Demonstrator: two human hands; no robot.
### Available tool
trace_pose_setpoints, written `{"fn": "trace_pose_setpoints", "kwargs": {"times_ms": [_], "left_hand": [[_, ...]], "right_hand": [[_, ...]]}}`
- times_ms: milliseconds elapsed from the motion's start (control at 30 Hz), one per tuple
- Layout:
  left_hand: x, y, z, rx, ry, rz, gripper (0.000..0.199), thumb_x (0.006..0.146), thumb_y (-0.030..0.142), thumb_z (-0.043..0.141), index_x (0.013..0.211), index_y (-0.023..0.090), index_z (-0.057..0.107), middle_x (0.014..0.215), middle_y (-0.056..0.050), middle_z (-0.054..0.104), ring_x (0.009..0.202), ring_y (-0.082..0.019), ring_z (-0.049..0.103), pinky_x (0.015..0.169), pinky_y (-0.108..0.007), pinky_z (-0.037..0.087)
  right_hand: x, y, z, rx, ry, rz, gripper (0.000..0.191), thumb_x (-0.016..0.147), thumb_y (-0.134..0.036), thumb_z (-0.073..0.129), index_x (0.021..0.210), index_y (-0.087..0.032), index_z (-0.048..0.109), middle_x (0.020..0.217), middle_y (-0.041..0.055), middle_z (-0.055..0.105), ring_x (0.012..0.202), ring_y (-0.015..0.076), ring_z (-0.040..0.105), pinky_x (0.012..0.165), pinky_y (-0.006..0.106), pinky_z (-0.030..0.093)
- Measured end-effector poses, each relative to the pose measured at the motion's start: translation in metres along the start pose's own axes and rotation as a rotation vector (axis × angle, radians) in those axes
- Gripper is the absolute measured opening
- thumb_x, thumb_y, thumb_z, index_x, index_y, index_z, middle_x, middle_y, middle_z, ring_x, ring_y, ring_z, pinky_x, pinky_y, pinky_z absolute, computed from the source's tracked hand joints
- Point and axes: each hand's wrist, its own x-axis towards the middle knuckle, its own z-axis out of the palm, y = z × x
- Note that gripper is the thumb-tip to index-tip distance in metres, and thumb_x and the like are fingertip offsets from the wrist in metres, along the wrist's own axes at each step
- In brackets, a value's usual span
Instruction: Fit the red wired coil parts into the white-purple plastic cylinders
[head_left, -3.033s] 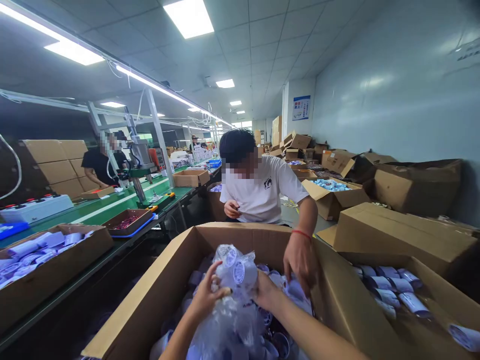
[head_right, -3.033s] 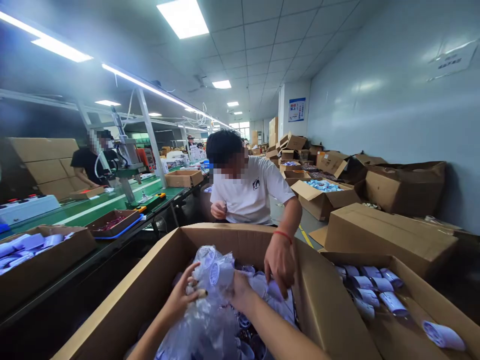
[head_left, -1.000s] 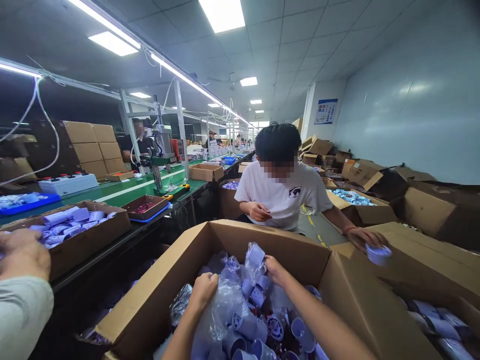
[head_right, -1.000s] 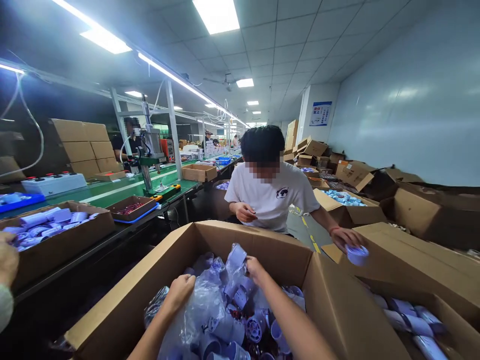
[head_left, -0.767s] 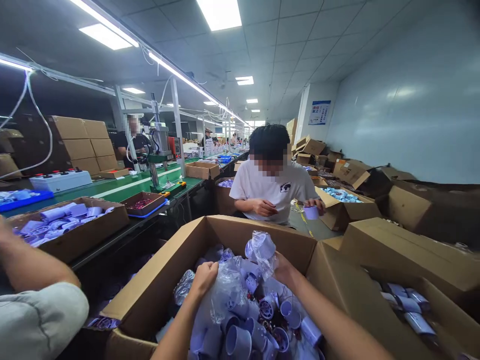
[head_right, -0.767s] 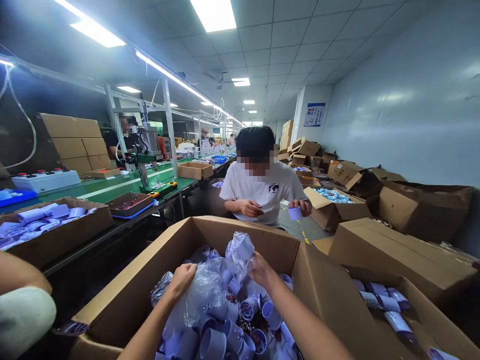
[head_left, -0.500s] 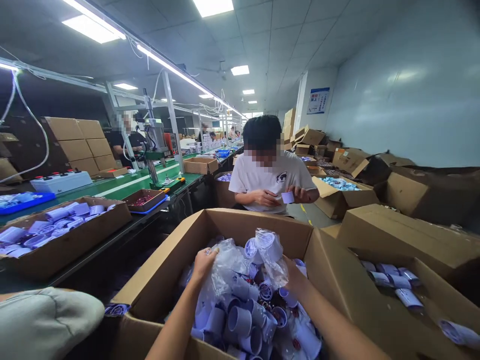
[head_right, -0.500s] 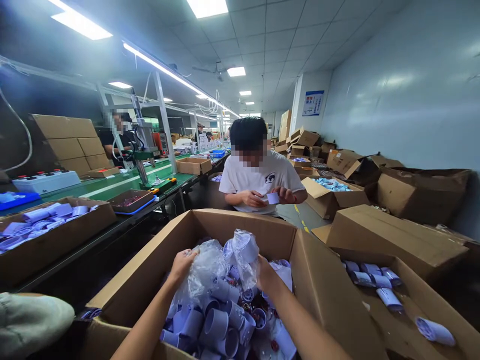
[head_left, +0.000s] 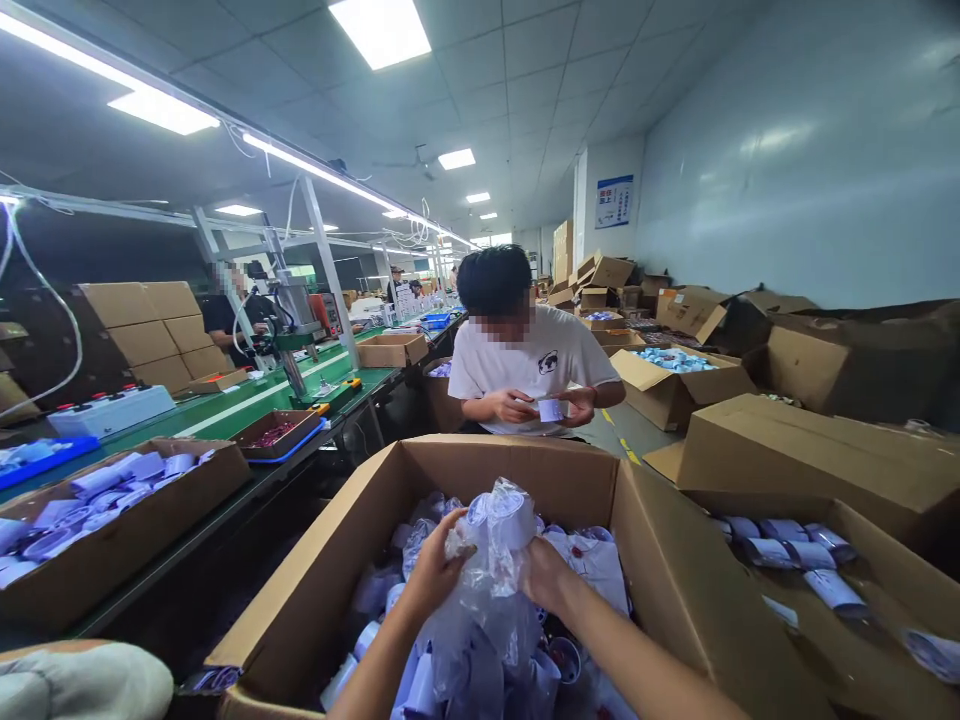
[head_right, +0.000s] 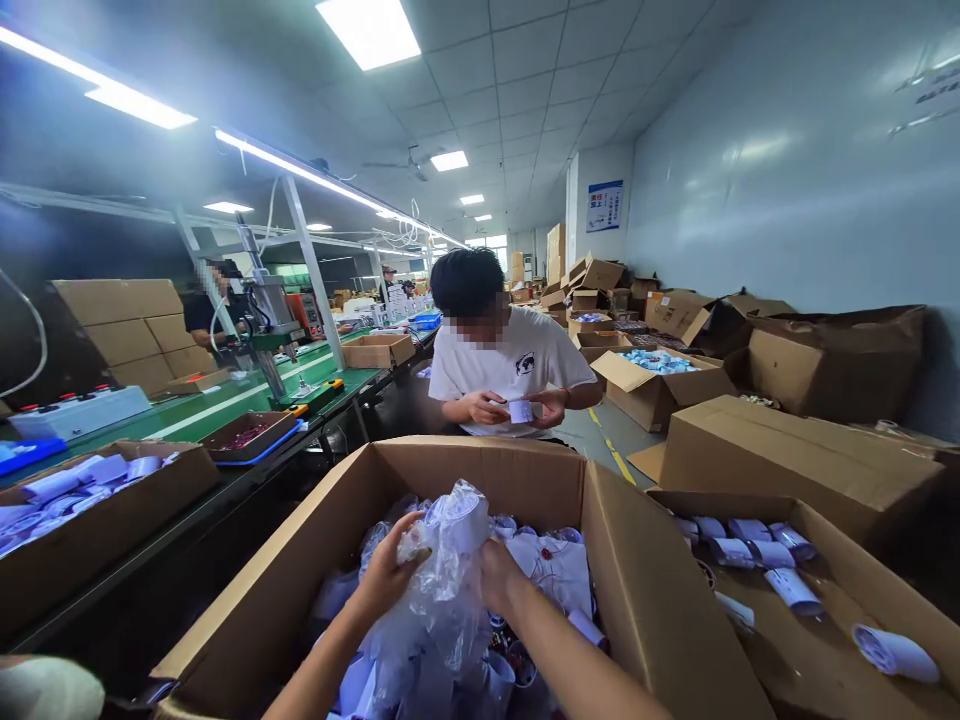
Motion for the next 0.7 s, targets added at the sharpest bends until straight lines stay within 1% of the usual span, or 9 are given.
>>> {"fn": "trace_pose_setpoints", "kwargs": {"times_ms": [67,167,233,333,467,500,533,633,700], "left_hand": [[0.002,-0.003,0.002,0.009,-0.022,0.038,0.031,0.073,0.025,0.055,0.103,0.021,0.062,0.091,-0.005,0.066,0.084,-0.019,0.059,0.078,-0.030,0.046],[0.004,-0.006,0.002,0.014,-0.018,0.082,0.018,0.075,0.022,0.049,0.081,0.019,0.066,0.074,-0.003,0.061,0.069,-0.016,0.057,0.066,-0.025,0.044],[0.005,-0.005,0.001,0.023,-0.016,0.089,0.018,0.077,0.022,0.047,0.071,0.018,0.064,0.068,-0.002,0.057,0.065,-0.015,0.054,0.062,-0.024,0.042],[0.006,-0.002,0.001,0.029,-0.017,0.074,0.021,0.079,0.027,0.045,0.065,0.018,0.058,0.066,-0.002,0.054,0.064,-0.015,0.053,0.062,-0.025,0.042],[0.008,-0.005,0.001,0.019,0.061,0.016,0.019,0.079,0.029,0.043,0.065,0.019,0.051,0.074,-0.004,0.056,0.071,-0.017,0.054,0.067,-0.027,0.044],[0.008,-0.007,0.002,0.025,0.059,-0.004,0.017,0.079,0.028,0.043,0.067,0.019,0.051,0.075,-0.005,0.057,0.072,-0.017,0.054,0.068,-0.027,0.044],[0.007,-0.008,0.003,0.038,0.029,-0.024,0.014,0.079,0.026,0.043,0.069,0.020,0.050,0.075,-0.004,0.058,0.071,-0.017,0.055,0.068,-0.027,0.044],[0.003,-0.010,0.006,0.100,-0.138,-0.066,0.009,0.078,0.019,0.043,0.076,0.020,0.052,0.069,-0.001,0.059,0.067,-0.016,0.055,0.065,-0.025,0.042],[0.000,-0.008,0.007,0.126,-0.191,-0.084,0.015,0.078,0.019,0.045,0.090,0.020,0.054,0.070,0.000,0.061,0.065,-0.015,0.056,0.064,-0.025,0.043]], "right_hand": [[0.002,0.005,0.006,0.064,-0.012,0.012,0.021,0.063,-0.042,0.057,0.063,-0.021,0.056,0.058,0.0054,0.062,0.069,0.0223,0.063,0.061,0.033,0.049],[0.003,0.007,0.011,0.140,-0.006,0.017,0.022,0.063,-0.041,0.062,0.071,-0.021,0.060,0.058,0.0041,0.063,0.064,0.0205,0.063,0.058,0.031,0.049],[0.002,0.007,0.010,0.144,0.024,-0.007,0.023,0.062,-0.038,0.065,0.076,-0.021,0.061,0.059,0.0022,0.065,0.061,0.0188,0.063,0.057,0.030,0.048],[0.003,0.007,0.002,0.101,0.093,-0.038,0.026,0.056,-0.033,0.071,0.078,-0.021,0.062,0.059,0.0000,0.066,0.058,0.0177,0.062,0.055,0.028,0.047],[0.010,0.007,-0.012,0.058,0.179,-0.060,0.025,0.051,-0.030,0.073,0.070,-0.019,0.061,0.054,-0.0010,0.064,0.057,0.0183,0.062,0.053,0.027,0.047],[0.012,0.007,-0.014,0.055,0.193,-0.069,0.024,0.051,-0.030,0.072,0.069,-0.020,0.060,0.053,-0.0015,0.064,0.058,0.0183,0.062,0.054,0.027,0.047],[0.013,0.007,-0.016,0.051,0.203,-0.076,0.023,0.052,-0.031,0.071,0.069,-0.020,0.060,0.053,-0.0019,0.064,0.058,0.0181,0.062,0.054,0.027,0.047],[0.013,0.008,-0.015,0.037,0.198,-0.069,0.021,0.054,-0.033,0.069,0.068,-0.020,0.060,0.053,-0.0013,0.063,0.059,0.0183,0.063,0.054,0.027,0.047],[0.011,0.010,-0.011,0.019,0.171,-0.036,0.021,0.054,-0.034,0.068,0.068,-0.020,0.061,0.052,0.0001,0.063,0.059,0.0193,0.063,0.054,0.028,0.048]]}}
